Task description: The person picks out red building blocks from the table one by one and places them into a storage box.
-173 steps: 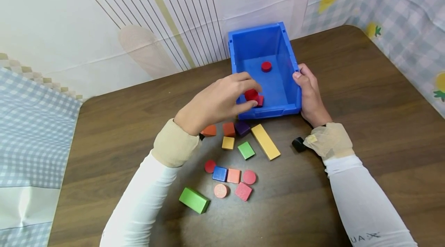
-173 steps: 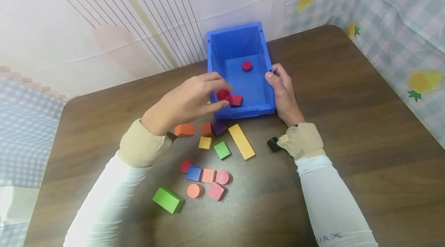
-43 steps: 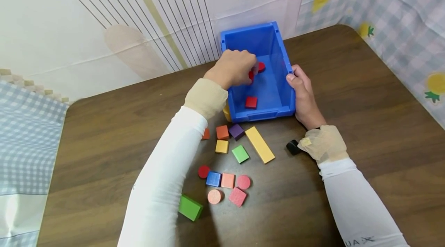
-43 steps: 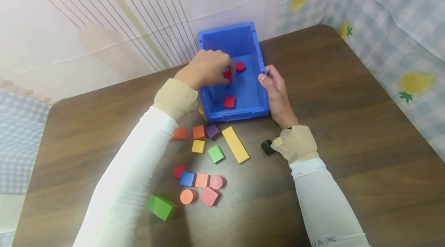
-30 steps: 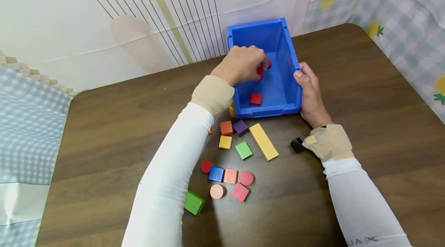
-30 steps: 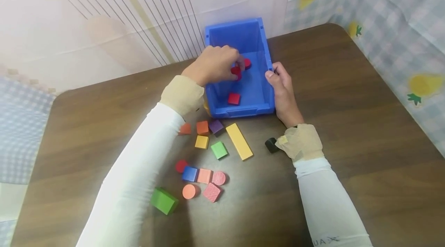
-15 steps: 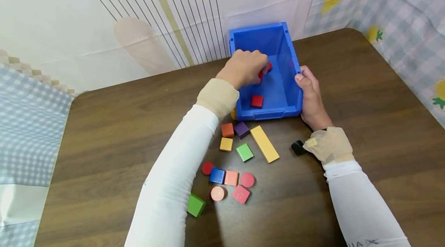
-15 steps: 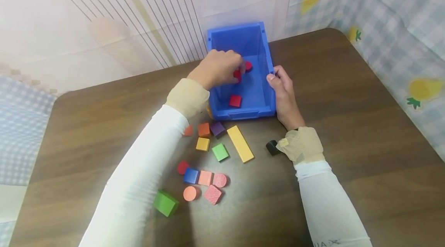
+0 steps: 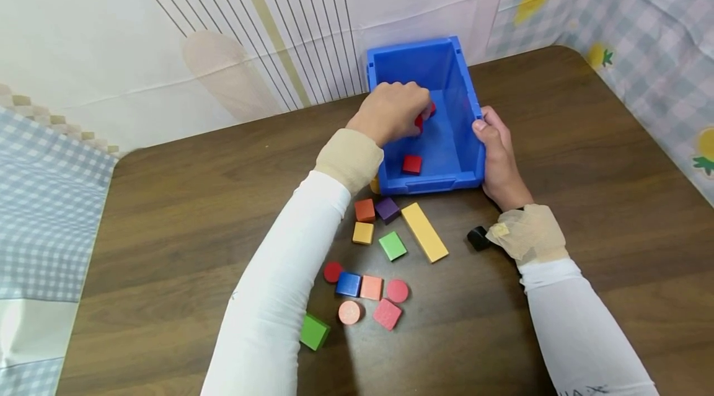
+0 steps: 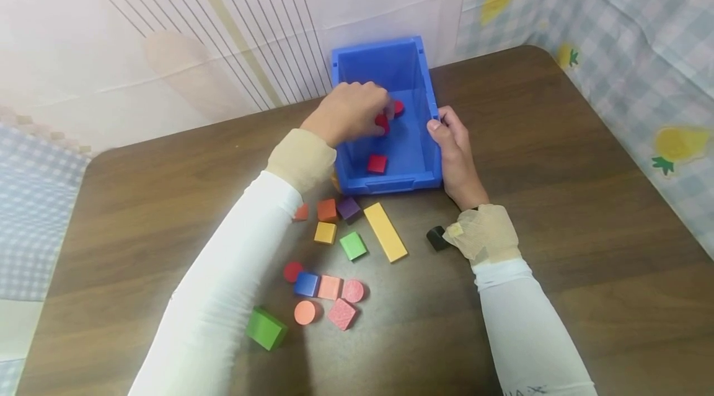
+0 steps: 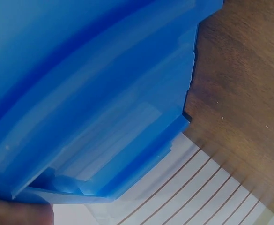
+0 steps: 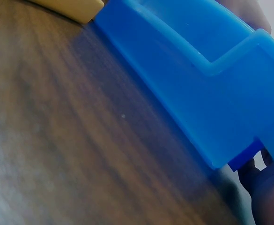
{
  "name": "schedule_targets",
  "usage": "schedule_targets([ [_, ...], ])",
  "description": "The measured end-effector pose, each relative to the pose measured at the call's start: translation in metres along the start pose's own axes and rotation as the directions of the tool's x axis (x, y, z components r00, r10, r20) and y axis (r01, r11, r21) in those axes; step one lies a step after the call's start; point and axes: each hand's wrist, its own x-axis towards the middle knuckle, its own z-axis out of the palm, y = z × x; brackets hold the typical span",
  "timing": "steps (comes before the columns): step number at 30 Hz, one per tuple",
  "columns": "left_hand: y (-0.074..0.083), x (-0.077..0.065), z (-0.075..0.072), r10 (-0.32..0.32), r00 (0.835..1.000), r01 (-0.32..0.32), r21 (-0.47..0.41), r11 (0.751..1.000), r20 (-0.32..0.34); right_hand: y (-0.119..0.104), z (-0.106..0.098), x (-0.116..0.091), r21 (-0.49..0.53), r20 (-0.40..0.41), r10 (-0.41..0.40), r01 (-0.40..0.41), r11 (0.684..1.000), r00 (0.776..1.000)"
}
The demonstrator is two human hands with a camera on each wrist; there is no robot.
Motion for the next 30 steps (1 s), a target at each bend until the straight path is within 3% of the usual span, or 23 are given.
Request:
schedule_targets([
  [16,0.003,0.0008,-0.0027,0.001,1.0,-0.001,-0.02,1.0,-0.002,-0.0004,-0.0044,-0.0007,0.013,-0.011,-0.01,0.01,1.0,1.0],
  [30,0.0033,0.0003,-0.0032,0.001,0.999,0.0,-0.024,1.0,0.044,-0.0023,-0.004,-0.002,-0.002,-0.011,-0.004,0.004,1.0,1.0],
])
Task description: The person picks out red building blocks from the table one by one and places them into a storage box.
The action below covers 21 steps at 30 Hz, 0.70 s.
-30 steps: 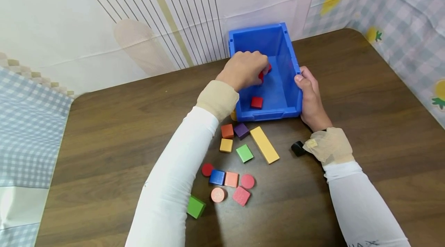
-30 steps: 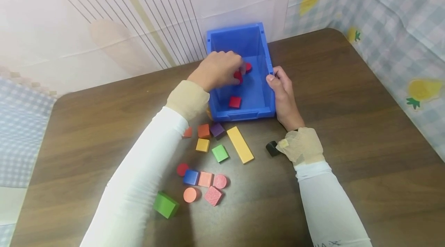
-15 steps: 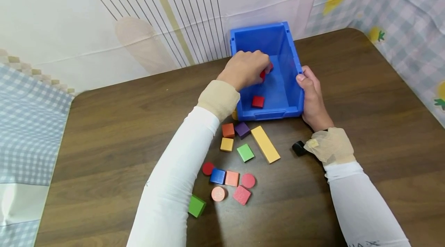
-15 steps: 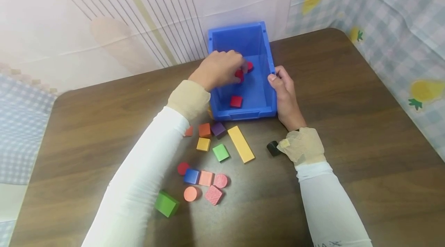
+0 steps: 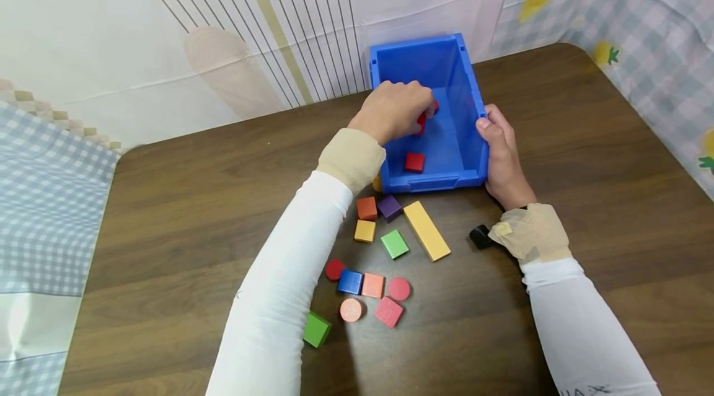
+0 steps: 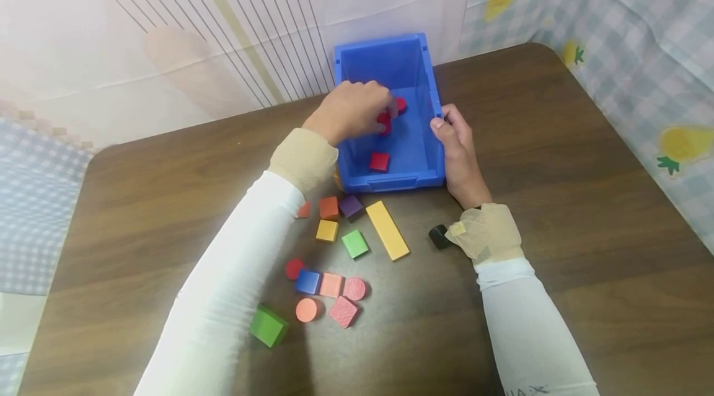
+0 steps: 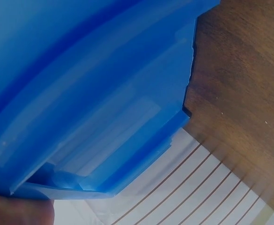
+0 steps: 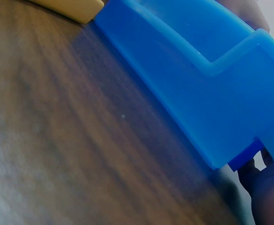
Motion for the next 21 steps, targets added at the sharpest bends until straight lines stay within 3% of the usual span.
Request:
schedule_targets([
  [21,0.0011,-0.0022,-0.0012,-0.008,1.0,0.008,-0.023,1.0,0.002,-0.0021,0.0016,0.0006,0.007,0.001,0.003,-0.003,1.0,1.0],
])
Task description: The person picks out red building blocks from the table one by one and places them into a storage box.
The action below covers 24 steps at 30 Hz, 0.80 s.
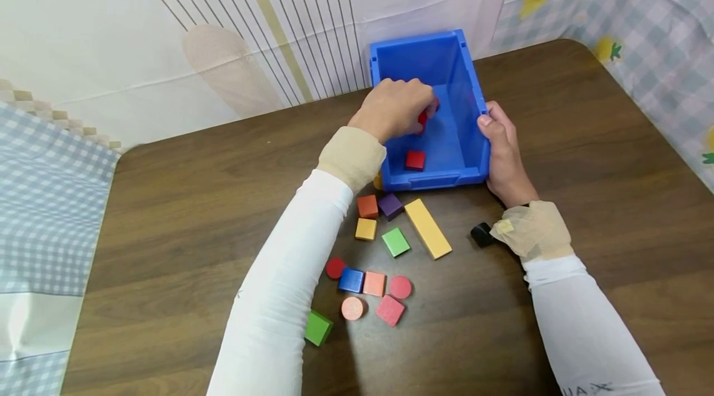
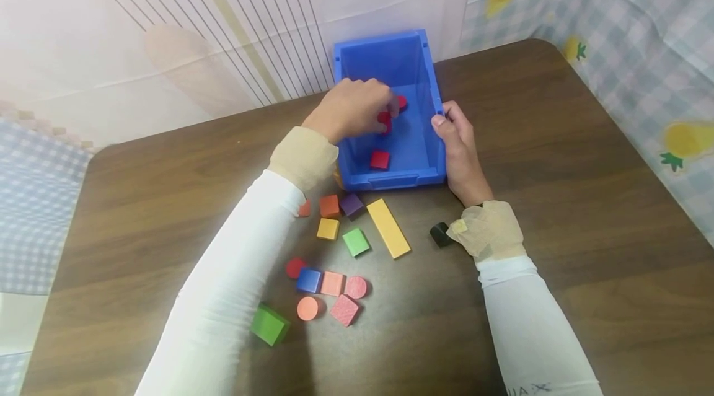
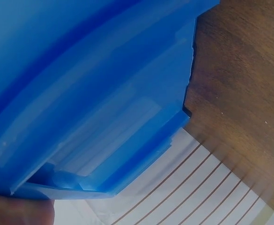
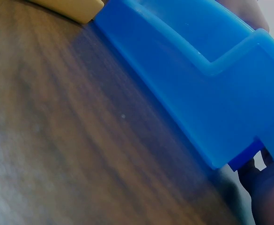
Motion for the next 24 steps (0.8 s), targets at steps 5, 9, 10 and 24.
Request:
schedule_targets([
  [5,0.0009,0.0007,0.0021,0.006,1.0,-0.006,-0.001,1.0,0.0,0.0006,-0.002,-0.0011,-0.006,-0.001,0.011,-0.011,1.0,1.0],
  [9,0.0011,0.0019,0.0032,0.007,1.0,-0.007,-0.002,1.0,0.001,0.0015,-0.0032,-0.0013,-0.003,-0.002,0.011,-0.011,1.0,1.0],
  [10,0.0014,0.0023,0.0028,0.007,1.0,-0.007,-0.002,1.0,0.002,0.0014,-0.0033,-0.0012,-0.001,-0.004,0.01,-0.01,1.0,1.0],
  [24,0.0013,0.0026,0.0036,0.007,1.0,-0.008,0.035,0.999,0.015,0.0019,-0.0024,-0.0019,0.002,-0.009,0.014,-0.014,1.0,1.0],
])
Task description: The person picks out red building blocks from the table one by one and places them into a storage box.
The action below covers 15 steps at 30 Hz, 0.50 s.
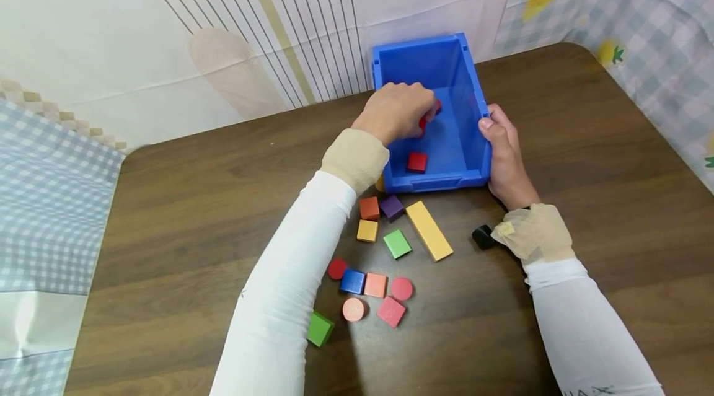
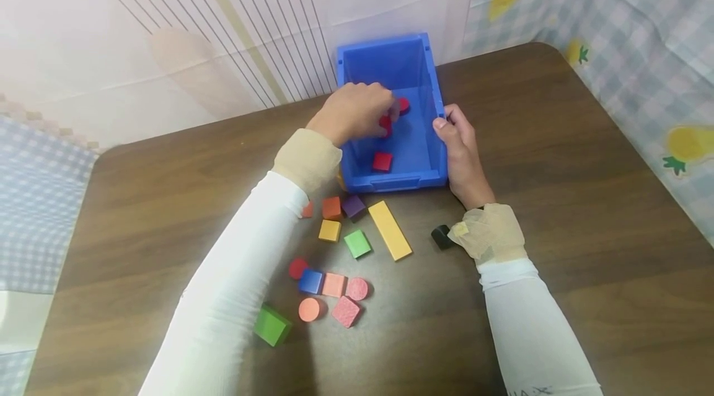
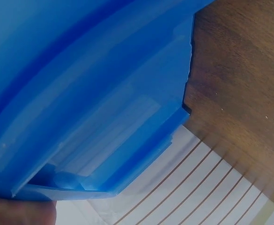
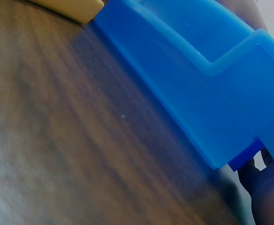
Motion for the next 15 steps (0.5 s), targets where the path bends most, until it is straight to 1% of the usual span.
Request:
schedule_targets([
  [15,-0.0039,-0.0047,0.0002,-0.029,1.0,0.029,-0.011,1.0,0.004,0.0006,0.0066,-0.0004,0.002,0.012,-0.003,0.003,1.0,1.0],
])
